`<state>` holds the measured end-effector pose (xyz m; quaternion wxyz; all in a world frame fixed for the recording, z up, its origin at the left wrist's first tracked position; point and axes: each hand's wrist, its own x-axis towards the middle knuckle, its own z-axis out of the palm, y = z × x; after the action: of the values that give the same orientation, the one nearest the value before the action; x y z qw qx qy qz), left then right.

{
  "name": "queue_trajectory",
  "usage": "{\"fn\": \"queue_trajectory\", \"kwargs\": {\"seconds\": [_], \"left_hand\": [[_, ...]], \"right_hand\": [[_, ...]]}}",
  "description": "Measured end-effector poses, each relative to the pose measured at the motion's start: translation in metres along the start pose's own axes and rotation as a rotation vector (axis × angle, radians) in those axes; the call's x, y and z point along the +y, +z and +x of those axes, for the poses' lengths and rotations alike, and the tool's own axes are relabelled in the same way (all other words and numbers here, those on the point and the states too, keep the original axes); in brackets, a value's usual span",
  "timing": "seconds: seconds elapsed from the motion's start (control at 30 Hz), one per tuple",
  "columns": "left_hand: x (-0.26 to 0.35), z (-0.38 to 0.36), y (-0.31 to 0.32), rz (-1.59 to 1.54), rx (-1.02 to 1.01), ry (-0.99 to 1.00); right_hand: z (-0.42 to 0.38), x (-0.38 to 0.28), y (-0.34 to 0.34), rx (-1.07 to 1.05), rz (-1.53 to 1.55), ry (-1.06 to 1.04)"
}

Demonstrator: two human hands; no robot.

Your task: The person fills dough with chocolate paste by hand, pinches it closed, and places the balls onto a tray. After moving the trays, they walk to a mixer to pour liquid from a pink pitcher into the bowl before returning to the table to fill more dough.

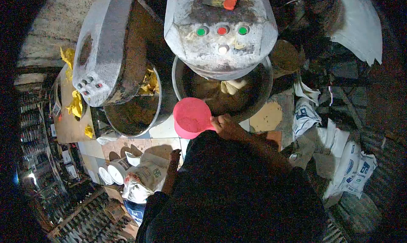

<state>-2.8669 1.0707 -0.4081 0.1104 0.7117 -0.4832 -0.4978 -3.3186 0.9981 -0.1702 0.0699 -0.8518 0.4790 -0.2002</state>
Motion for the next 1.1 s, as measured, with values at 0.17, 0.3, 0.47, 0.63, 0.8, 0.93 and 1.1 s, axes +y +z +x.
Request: {"fn": "queue_trajectory", "kwargs": {"seconds": [0.17, 0.3, 0.47, 0.63, 0.8, 0.93, 1.1], "left_hand": [[0.021, -0.012, -0.002, -0.154, 0.045, -0.159], [0.032, -0.015, -0.005, -0.216, 0.021, -0.302], [0.075, -0.031, -0.007, -0.06, 0.077, -0.388], [0.058, -0.034, -0.012, -0.157, 0.05, -0.23], [-0.007, -0.032, -0.014, -0.352, 0.111, -0.077], [-0.026, -0.048, -0.011, -0.206, 0.226, -0.278], [-0.075, -0.072, -0.004, 0.035, 0.214, -0.116]], "right_hand": [[0.004, 0.002, 0.003, 0.113, -0.002, -0.013], [0.001, 0.003, 0.017, 0.116, 0.045, 0.057], [0.004, 0.005, 0.029, 0.201, 0.149, 0.13], [0.03, -0.001, -0.012, 0.367, 0.272, 0.213], [0.088, 0.007, -0.087, -0.079, 0.637, 0.401], [0.123, 0.013, -0.104, 0.085, 0.337, 0.24], [0.197, 0.005, -0.151, -0.183, 0.375, 0.399]]}}
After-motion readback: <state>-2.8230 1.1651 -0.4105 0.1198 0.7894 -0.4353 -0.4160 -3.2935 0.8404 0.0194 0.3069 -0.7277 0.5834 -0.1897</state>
